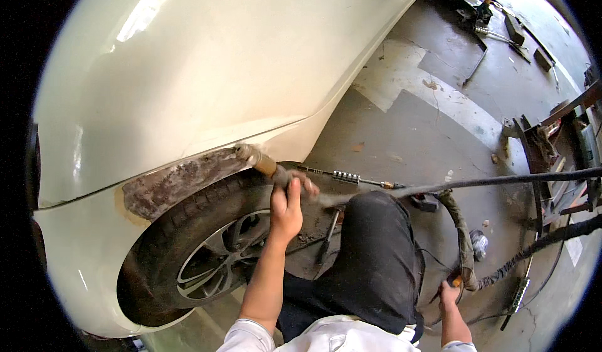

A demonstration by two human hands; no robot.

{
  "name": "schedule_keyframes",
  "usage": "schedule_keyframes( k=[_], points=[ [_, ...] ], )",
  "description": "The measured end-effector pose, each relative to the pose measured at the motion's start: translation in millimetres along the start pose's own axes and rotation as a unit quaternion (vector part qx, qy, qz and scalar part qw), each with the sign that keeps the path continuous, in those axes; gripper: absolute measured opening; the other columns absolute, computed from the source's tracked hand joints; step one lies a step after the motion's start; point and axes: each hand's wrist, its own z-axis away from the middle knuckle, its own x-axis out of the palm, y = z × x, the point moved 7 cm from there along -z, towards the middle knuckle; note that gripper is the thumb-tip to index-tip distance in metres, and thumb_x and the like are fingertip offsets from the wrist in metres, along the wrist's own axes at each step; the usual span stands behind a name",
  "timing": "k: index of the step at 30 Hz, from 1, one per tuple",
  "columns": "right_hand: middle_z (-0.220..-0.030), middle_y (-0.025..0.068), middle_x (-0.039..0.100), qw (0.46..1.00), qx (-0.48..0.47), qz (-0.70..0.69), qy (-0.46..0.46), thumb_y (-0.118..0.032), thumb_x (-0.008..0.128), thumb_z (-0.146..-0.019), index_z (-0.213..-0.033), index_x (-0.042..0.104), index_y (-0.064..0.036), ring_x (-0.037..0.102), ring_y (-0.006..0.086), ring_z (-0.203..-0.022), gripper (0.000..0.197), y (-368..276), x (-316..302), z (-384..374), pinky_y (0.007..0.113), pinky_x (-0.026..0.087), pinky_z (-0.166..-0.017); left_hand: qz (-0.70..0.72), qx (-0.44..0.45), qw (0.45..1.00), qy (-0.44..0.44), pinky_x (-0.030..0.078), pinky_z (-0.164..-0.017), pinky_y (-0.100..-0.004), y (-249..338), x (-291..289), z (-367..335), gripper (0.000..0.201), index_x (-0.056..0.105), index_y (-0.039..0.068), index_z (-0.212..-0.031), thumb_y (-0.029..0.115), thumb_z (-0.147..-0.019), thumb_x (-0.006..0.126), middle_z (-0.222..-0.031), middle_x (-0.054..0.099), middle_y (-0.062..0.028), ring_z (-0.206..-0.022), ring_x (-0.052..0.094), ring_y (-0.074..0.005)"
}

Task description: The person uses a pneumatic chisel to remove rust and paint from the rear wheel arch of a white car, then smooths the area with a hammer and an angle grinder. They later open the trunk and remove a black plastic liner to access the interior.

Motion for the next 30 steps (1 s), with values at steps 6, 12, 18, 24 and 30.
schedule_keyframes(
  k=[6,12,18,24,30],
  points=[
    [-0.077,0.0061,0.057,0.989,0.144,0.034,-0.023,-0.014,0.074,-0.073,-0.084,0.053,-0.005,0.056,0.0221,-0.062,0.025,26,-7,-12,0.038,0.046,-0.046,0.084,-0.006,0.996,0.036,0.048,-0.079,-0.0356,-35,5,29,0.023,0.042,0.005,-0.095,0.027,-0.1,0.039,-0.079,0.05,-0.0034,-0.075,0.052,-0.0147],
    [-0.069,0.0031,0.052,0.995,-0.012,0.103,0.012,-0.012,0.074,-0.069,-0.073,0.053,-0.0061,0.049,0.0166,-0.058,0.022,-21,-10,-30,0.035,0.045,-0.052,-0.163,-0.012,0.986,-0.025,0.045,-0.084,-0.0417,-47,85,-78,0.031,0.047,-0.002,-0.107,0.027,-0.095,0.05,-0.096,0.059,-0.0203,-0.093,0.059,-0.0342],
    [-0.064,0.0132,0.06,0.942,0.18,0.268,-0.09,-0.015,0.075,-0.063,-0.074,0.055,0.0037,0.06,0.028,-0.049,0.029,-138,-2,80,0.045,0.049,-0.044,-0.201,-0.034,0.929,-0.31,0.043,-0.095,-0.0387,-26,125,-21,0.045,0.053,-0.004,-0.121,0.029,-0.091,0.054,-0.118,0.057,-0.0239,-0.112,0.055,-0.0362],
    [-0.072,0.0148,0.065,0.84,0.064,0.517,-0.15,-0.024,0.077,-0.064,-0.081,0.061,0.0082,0.067,0.0245,-0.062,0.04,-154,5,102,0.038,0.054,-0.053,-0.168,0.02,0.955,-0.244,0.045,-0.092,-0.0361,58,15,45,0.038,0.058,-0.001,-0.116,0.026,-0.091,0.056,-0.115,0.061,-0.0188,-0.108,0.059,-0.0302],
    [-0.081,0.0079,0.063,0.887,-0.205,0.338,-0.236,-0.014,0.077,-0.06,-0.097,0.056,0.0024,0.06,0.0158,-0.07,0.046,-183,57,176,0.03,0.05,-0.067,-0.155,0.009,0.954,-0.257,0.048,-0.088,-0.0349,86,-30,143,0.025,0.065,0.002,-0.104,0.02,-0.086,0.064,-0.104,0.066,-0.012,-0.099,0.063,-0.0236]
  ],
)
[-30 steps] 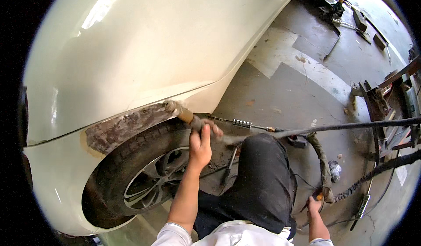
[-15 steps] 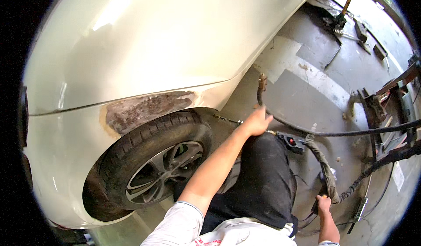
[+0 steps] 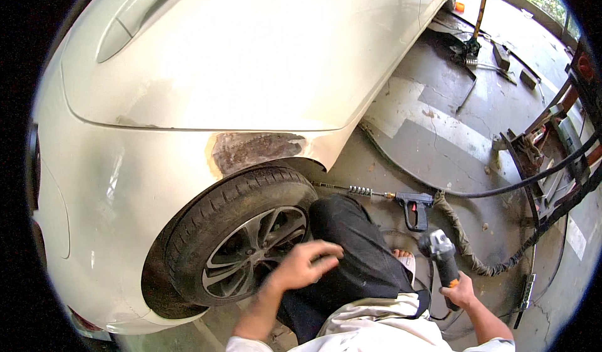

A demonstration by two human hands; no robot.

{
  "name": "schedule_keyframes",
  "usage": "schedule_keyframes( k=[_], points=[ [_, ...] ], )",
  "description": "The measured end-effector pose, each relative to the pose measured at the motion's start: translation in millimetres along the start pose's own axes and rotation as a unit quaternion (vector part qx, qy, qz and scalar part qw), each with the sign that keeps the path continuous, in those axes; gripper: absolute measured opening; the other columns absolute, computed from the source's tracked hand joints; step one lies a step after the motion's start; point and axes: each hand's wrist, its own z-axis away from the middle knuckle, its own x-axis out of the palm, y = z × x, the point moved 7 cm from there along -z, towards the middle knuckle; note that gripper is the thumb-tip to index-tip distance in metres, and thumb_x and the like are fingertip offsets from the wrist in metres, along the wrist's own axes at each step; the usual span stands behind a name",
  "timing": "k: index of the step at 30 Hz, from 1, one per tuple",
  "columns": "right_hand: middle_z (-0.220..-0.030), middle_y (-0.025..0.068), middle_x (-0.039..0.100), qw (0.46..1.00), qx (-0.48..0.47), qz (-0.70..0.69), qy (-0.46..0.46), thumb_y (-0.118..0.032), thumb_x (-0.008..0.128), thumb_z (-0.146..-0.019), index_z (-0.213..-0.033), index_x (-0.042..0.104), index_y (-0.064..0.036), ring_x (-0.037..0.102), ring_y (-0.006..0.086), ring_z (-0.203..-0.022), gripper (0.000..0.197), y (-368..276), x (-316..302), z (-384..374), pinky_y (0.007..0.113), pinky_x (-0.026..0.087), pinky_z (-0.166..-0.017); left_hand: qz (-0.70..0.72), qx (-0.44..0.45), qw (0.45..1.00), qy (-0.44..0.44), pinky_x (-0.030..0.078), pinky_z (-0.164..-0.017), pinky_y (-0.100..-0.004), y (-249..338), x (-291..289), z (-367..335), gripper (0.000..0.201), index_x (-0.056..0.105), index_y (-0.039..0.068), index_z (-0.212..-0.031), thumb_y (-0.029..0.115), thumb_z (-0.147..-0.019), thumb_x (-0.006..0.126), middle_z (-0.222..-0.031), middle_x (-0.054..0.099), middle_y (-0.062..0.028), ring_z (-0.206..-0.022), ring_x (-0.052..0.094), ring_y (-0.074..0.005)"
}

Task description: The person uses a pneumatic chisel to remove rust and paint from the rear wheel arch of a white car, then smooths the area with a hammer and an angle grinder. They later open the trunk and remove a black plastic liner to access the interior.

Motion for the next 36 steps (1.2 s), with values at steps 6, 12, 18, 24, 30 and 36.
schedule_keyframes(
  k=[6,12,18,24,30,36],
  points=[
    [-0.084,0.0051,0.06,0.93,-0.23,-0.279,-0.065,-0.015,0.076,-0.06,-0.103,0.055,-0.001,0.057,0.0129,-0.075,0.05,-193,1,-4,0.028,0.048,-0.069,0.058,0.074,0.995,-0.032,0.031,-0.106,-0.0397,24,144,-24,0.093,0.015,-0.002,-0.142,0.025,-0.076,0.076,-0.139,0.033,-0.0264,-0.129,0.037,-0.0342],
    [-0.087,0.0104,0.061,0.852,-0.346,-0.377,-0.107,-0.039,0.075,-0.065,-0.104,0.054,0.0014,0.061,0.0185,-0.077,0.06,-345,-3,17,0.031,0.05,-0.072,0.244,0.096,0.964,0.045,0.045,-0.093,-0.0356,37,161,-68,0.1,0.001,0.001,-0.145,0.018,-0.079,0.074,-0.126,0.042,-0.0234,-0.111,0.054,-0.0311],
    [-0.095,0.0124,0.061,0.769,-0.306,-0.501,-0.252,-0.036,0.078,-0.062,-0.11,0.052,-0.0001,0.061,0.0248,-0.083,0.065,-343,49,18,0.039,0.052,-0.074,0.188,0.175,0.944,0.206,0.044,-0.093,-0.0396,41,105,-17,0.085,0.012,0.009,-0.147,0.01,-0.082,0.069,-0.127,0.043,-0.0236,-0.112,0.053,-0.0303],
    [-0.08,0.0115,0.06,0.775,-0.146,-0.514,-0.337,-0.031,0.072,-0.067,-0.103,0.053,-0.0014,0.06,0.0215,-0.068,0.05,-328,96,-3,0.034,0.052,-0.061,0.118,0.176,0.973,0.088,0.04,-0.094,-0.0395,43,109,14,0.07,0.036,0.017,-0.139,0.0,-0.079,0.067,-0.131,0.037,-0.022,-0.114,0.047,-0.0355],
    [-0.09,0.0081,0.06,0.798,-0.277,-0.383,-0.374,-0.022,0.075,-0.062,-0.105,0.055,-0.0009,0.059,0.0181,-0.079,0.051,-367,129,14,0.031,0.049,-0.07,0.051,0.07,0.984,0.159,0.046,-0.084,-0.0393,-13,97,51,0.053,0.04,0.008,-0.125,0.0,-0.08,0.067,-0.12,0.047,-0.0209,-0.105,0.055,-0.0283],
    [-0.103,0.019,0.064,0.784,-0.54,-0.27,-0.144,-0.015,0.077,-0.061,-0.117,0.048,0.0044,0.062,0.0229,-0.096,0.066,-413,156,47,0.033,0.046,-0.088,-0.034,-0.02,0.895,0.445,0.03,-0.101,-0.0452,-12,47,53,0.075,0.031,-0.002,-0.13,0.02,-0.074,0.076,-0.127,0.04,-0.0218,-0.119,0.041,-0.0378]
  ],
)
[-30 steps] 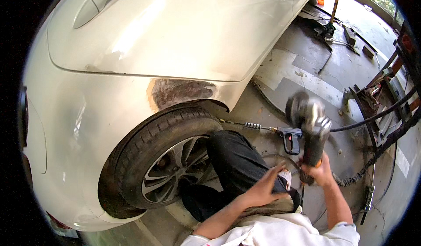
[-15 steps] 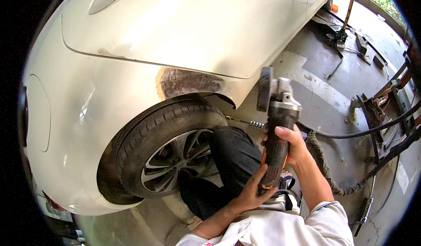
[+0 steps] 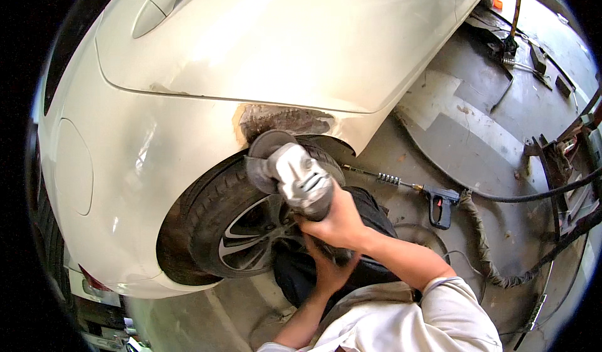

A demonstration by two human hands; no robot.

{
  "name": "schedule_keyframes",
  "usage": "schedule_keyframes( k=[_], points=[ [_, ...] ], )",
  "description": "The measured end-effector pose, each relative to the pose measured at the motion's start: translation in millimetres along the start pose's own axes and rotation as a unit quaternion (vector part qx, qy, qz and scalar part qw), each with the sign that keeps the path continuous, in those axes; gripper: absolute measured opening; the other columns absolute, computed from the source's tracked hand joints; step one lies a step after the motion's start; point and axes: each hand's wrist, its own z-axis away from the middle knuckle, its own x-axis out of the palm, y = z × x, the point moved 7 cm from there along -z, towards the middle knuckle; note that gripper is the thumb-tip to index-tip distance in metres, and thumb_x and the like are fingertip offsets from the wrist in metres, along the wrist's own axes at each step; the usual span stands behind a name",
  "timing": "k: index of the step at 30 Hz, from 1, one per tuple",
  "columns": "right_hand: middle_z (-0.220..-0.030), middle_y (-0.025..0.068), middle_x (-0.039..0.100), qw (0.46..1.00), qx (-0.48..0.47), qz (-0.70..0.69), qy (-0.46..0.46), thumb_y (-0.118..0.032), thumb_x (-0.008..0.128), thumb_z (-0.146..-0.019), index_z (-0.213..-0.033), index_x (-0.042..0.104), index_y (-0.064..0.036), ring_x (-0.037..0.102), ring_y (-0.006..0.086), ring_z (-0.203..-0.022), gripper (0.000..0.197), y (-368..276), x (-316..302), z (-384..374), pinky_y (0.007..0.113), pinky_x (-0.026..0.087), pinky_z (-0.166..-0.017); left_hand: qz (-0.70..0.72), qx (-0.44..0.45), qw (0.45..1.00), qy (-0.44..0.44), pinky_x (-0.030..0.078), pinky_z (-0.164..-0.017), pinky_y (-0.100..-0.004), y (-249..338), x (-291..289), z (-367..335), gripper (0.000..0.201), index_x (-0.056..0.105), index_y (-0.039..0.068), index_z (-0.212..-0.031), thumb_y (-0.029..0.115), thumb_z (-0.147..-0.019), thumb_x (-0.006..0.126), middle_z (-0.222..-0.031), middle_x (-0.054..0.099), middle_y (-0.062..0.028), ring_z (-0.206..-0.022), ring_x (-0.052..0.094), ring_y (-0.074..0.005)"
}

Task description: The person uses a pneumatic chisel to remove rust and paint from the rear wheel arch of a white car, then smooths the area with a hammer and an angle grinder. They later open the trunk and remove a black plastic liner to access the interior.

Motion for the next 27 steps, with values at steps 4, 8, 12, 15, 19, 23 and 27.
schedule_keyframes(
  k=[4,8,12,15,19,23,27],
  points=[
    [-0.088,0.0233,0.062,1.0,0.004,0.023,0.019,-0.016,0.077,-0.061,-0.107,0.046,0.0031,0.062,0.0398,-0.088,0.059,6,22,-9,0.039,0.049,-0.076,-0.038,-0.053,0.998,-0.001,0.031,-0.101,-0.0424,-46,-7,-26,0.079,0.024,-0.005,-0.133,0.025,-0.077,0.072,-0.13,0.037,-0.0269,-0.122,0.04,-0.0362],
    [-0.089,0.0242,0.063,0.999,0.03,0.013,0.014,-0.018,0.076,-0.061,-0.107,0.046,0.0037,0.062,0.0409,-0.089,0.059,19,31,-13,0.04,0.049,-0.076,-0.066,-0.07,0.995,0.008,0.032,-0.101,-0.0429,-45,-20,-30,0.077,0.025,-0.006,-0.132,0.024,-0.078,0.071,-0.129,0.039,-0.0264,-0.122,0.041,-0.0366],
    [-0.089,0.0246,0.063,1.0,0.017,0.015,0.003,-0.018,0.076,-0.061,-0.107,0.046,0.0042,0.061,0.0414,-0.088,0.06,14,32,-13,0.041,0.049,-0.075,-0.078,-0.048,0.996,0.0,0.031,-0.101,-0.0432,-47,-20,-31,0.074,0.027,-0.006,-0.131,0.026,-0.08,0.07,-0.129,0.04,-0.0257,-0.121,0.041,-0.0364],
    [-0.09,0.0246,0.063,0.999,0.034,0.005,0.002,-0.018,0.077,-0.06,-0.109,0.046,0.0042,0.061,0.0417,-0.09,0.062,14,29,-18,0.041,0.049,-0.076,-0.07,-0.049,0.996,-0.002,0.031,-0.102,-0.0434,-37,-19,-40,0.072,0.029,-0.006,-0.131,0.025,-0.08,0.069,-0.128,0.041,-0.0252,-0.121,0.042,-0.0361],
    [-0.09,0.0246,0.062,0.999,0.01,-0.001,-0.034,-0.017,0.077,-0.059,-0.109,0.046,0.0038,0.06,0.0422,-0.092,0.062,14,33,-13,0.042,0.049,-0.076,-0.088,-0.032,0.995,-0.035,0.034,-0.096,-0.0441,-39,-13,-33,0.059,0.039,-0.004,-0.126,0.03,-0.085,0.063,-0.123,0.046,-0.0227,-0.118,0.045,-0.0345],
    [-0.09,0.0249,0.062,1.0,0.022,-0.007,0.007,-0.017,0.077,-0.059,-0.108,0.045,0.0028,0.059,0.0431,-0.092,0.062,2,27,-26,0.042,0.049,-0.076,-0.076,-0.032,0.996,0.036,0.037,-0.093,-0.043,-36,-23,-40,0.054,0.042,-0.003,-0.124,0.029,-0.085,0.061,-0.122,0.049,-0.0212,-0.115,0.049,-0.034],
    [-0.09,0.0254,0.061,0.999,0.034,0.015,-0.038,-0.017,0.076,-0.059,-0.109,0.045,0.0021,0.059,0.0434,-0.09,0.062,-1,32,-22,0.043,0.049,-0.076,-0.103,-0.047,0.992,-0.061,0.036,-0.096,-0.0437,-28,-20,-44,0.057,0.04,-0.005,-0.126,0.021,-0.082,0.066,-0.127,0.045,-0.0233,-0.119,0.046,-0.0357]
  ],
)
